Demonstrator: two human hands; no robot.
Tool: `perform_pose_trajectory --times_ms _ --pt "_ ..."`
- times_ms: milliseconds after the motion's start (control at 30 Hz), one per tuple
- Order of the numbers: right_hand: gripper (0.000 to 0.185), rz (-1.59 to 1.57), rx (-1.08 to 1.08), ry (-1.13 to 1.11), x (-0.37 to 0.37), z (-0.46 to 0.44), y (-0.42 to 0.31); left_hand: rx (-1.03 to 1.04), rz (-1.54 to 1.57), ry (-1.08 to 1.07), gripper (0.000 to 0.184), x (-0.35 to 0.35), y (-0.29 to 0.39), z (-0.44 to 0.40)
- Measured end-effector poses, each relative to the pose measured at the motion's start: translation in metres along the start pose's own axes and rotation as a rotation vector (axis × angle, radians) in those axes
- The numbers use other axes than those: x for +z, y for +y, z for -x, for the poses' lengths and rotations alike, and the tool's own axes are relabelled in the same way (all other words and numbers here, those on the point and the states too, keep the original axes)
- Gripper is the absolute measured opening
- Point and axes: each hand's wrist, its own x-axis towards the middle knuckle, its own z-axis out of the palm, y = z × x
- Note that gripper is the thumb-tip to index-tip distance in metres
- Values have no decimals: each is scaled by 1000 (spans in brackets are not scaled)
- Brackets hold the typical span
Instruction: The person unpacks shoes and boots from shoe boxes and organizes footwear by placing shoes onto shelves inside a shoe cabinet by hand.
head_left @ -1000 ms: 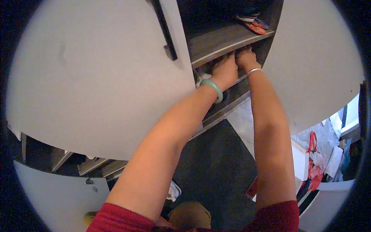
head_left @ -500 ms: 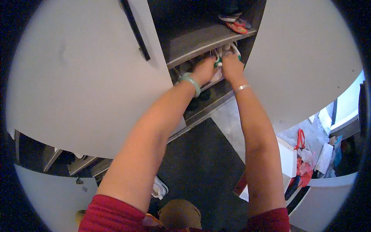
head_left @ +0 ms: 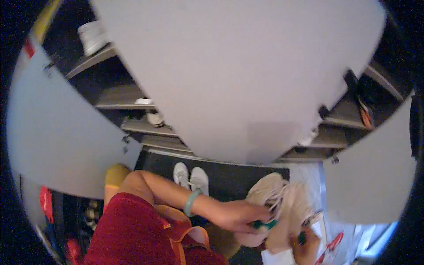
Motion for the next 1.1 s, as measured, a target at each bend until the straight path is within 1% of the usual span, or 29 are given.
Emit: perform_pose_trajectory --times_ms 33,67,100,133,167,200,233,267,333,400,433,467,533,567,633,667,733,833,867,967,1000,1033,1067,1100 --pt "29 -11 -150 -53 11 -5 -14 -125 -3 -26 41 -6 16 20" --pt "19 -19 -294 -103 22 -7 -29 -201 3 -30 40 -15 29 46" --pt "18 -37 -198 -318 19 -21 -66 -193 4 53 38 -24 42 67" --pt "18 -106 -360 -305 40 -25 -62 -336 -48 36 35 -33 58 85" --pt "20 -176 -528 -290 62 -32 -63 -406 -47 55 33 -44 76 105" --pt "24 -199 -542 -408 67 -37 -85 -451 -125 149 33 -50 102 124" --pt "28 -218 -653 -444 75 -45 -102 -497 -199 240 33 -52 126 141" --pt "26 -303 -703 -433 83 -62 -130 -567 -163 240 32 -64 141 155" --pt "32 -264 -884 -428 91 -78 -177 -664 -272 396 29 -68 186 183" --pt "31 -292 -990 -414 96 -86 -218 -727 -440 485 27 -74 233 197" --pt "30 -327 -1055 -385 101 -90 -243 -753 -426 546 27 -77 246 216" --pt "30 -316 -1079 -393 103 -94 -265 -672 -531 608 27 -84 257 225" --pt "27 -377 -1195 -261 98 -101 -295 -720 -630 717 24 -89 283 220" --pt "27 -367 -1219 -260 103 -107 -312 -685 -693 743 23 -99 285 227" --pt "24 -297 -1211 -127 113 -119 -346 -642 -779 756 23 -126 280 248" --pt "24 -290 -1225 -114 120 -125 -359 -593 -823 785 24 -141 273 257" --pt "24 -299 -1182 -45 132 -143 -380 -677 -790 780 33 -171 262 273" --pt "23 -197 -1160 40 153 -167 -410 -613 -858 780 33 -217 240 292" --pt "23 -190 -1161 45 162 -176 -420 -445 -967 815 28 -233 222 303" --pt "26 -65 -1113 105 202 -209 -453 -485 -999 808 28 -276 179 346" --pt "28 -24 -1084 104 216 -217 -463 -682 -1078 795 31 -283 163 362" --pt "33 1 -1071 79 219 -221 -474 -884 -1157 773 33 -284 162 365" --pt "33 5 -1080 73 221 -221 -480 -887 -1154 784 33 -281 160 368" --pt "36 46 -1132 47 219 -217 -486 -913 -1140 903 36 -272 167 359"
